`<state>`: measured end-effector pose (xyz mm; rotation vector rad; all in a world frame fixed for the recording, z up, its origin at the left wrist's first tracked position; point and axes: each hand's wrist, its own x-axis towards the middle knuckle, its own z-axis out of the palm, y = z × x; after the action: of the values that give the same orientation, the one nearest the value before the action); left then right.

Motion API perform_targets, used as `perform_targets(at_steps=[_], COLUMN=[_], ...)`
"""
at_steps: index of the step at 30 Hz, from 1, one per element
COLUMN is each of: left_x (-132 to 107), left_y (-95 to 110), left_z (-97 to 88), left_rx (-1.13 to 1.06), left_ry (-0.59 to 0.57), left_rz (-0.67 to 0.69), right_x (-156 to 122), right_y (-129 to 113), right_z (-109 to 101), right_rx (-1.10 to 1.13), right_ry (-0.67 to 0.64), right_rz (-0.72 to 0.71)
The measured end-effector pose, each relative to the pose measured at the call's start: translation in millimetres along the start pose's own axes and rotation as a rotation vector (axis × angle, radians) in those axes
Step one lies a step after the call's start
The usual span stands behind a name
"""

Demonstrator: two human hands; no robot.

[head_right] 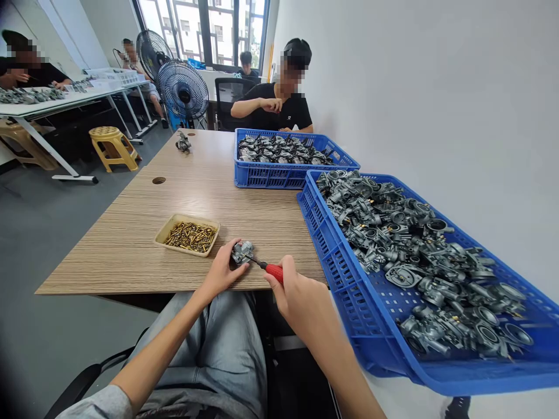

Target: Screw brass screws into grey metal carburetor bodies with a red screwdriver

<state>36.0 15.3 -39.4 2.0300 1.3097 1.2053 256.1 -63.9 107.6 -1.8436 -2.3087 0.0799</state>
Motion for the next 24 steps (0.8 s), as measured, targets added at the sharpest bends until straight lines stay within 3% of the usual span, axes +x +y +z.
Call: perform_targets(at_steps=[2, 8, 15, 20, 24], left_x=[0.0, -0.1, 0.3, 0.2, 0.3], left_y=[-0.2, 1.0, 1.0, 0.4, 1.1], left_z=[0.2, 0.6, -0.1, 0.0, 0.1], left_rx=[-0.001, -0.005, -0.006, -0.018, -0.020], left_ry=[-0.002, 0.004, 0.005, 0.004, 0.002], left_rz=[0.001, -0.001, 0.007, 0.014, 0.006], right_x=[0.3, -1.2, 0.6, -0.8, 0.4], right_y=[0.8, -0.1, -1.4, 2.1, 1.4], right_z=[1.0, -3.3, 5.8, -2.2, 2.4], right_rx=[-0.023, 0.267, 0.039, 0.227, 0.107], right_ry=[0.010, 0.019, 0.078, 0.023, 0.035], right_rz=[0.016, -0.168, -0.017, -0.138, -0.090])
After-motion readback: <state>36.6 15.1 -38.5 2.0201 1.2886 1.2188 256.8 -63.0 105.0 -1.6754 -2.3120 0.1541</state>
